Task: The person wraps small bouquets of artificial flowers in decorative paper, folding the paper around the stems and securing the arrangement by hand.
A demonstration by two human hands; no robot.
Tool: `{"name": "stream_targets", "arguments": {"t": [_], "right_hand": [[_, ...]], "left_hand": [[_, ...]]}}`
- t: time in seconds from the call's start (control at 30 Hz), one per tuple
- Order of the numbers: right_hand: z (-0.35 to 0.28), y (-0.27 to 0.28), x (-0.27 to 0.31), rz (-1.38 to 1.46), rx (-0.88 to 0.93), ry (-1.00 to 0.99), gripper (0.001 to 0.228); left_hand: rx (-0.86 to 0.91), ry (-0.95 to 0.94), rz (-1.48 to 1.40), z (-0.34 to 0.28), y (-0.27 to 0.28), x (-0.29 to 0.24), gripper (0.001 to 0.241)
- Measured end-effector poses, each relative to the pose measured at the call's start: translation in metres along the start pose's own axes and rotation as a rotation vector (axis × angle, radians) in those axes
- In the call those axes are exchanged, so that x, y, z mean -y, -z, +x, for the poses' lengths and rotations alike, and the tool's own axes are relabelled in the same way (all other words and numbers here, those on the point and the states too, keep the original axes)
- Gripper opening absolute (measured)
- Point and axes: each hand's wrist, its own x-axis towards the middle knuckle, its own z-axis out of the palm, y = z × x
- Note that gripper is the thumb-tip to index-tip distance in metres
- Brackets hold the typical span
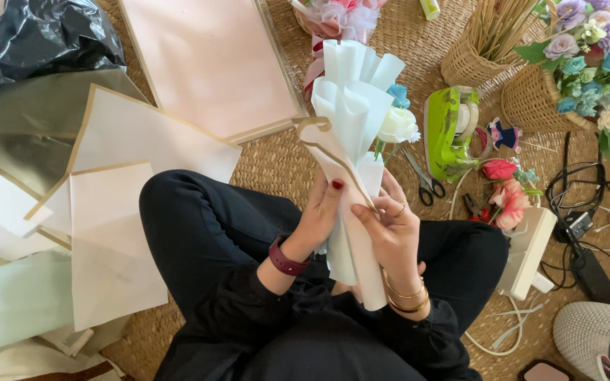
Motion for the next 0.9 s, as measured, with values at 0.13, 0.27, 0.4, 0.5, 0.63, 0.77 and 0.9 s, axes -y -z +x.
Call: {"name": "stream_targets", "arguments": {"t": [0.13, 0.27, 0.4, 0.5, 0.63, 0.77, 0.9], "right_hand": [[0.002, -0.008, 0.01, 0.023, -0.033, -0.022, 0.007], [0.004, -0.012, 0.005, 0.062, -0.053, -0.043, 0.007], [0.008, -0.009, 0.009, 0.034, -0.007, -0.002, 0.007], [0.012, -0.009, 0.023, 0.029, 0.007, 0.015, 0.007], [0.011, -0.011, 0.027, 0.068, -0.04, 0.028, 0.008], [0.006, -0.002, -0.037, 0.357, -0.219, 0.002, 0.011], [0.017, -0.03, 0.02, 0.11, -0.215, -0.015, 0.013]], "left_hand": [[-0.045, -0.037, -0.053, 0.001, 0.005, 0.049, 0.059], [-0.053, -0.076, -0.028, 0.003, 0.003, 0.025, 0.068], [-0.081, -0.065, -0.046, 0.006, 0.001, 0.014, 0.076], [-0.094, -0.133, -0.037, 0.005, -0.002, 0.008, 0.07], [-0.119, -0.173, -0.018, 0.001, 0.0, 0.009, 0.072], [-0.098, -0.262, 0.083, 0.004, 0.001, -0.002, 0.109], [-0.103, -0.196, 0.116, 0.007, -0.005, -0.02, 0.114]]}}
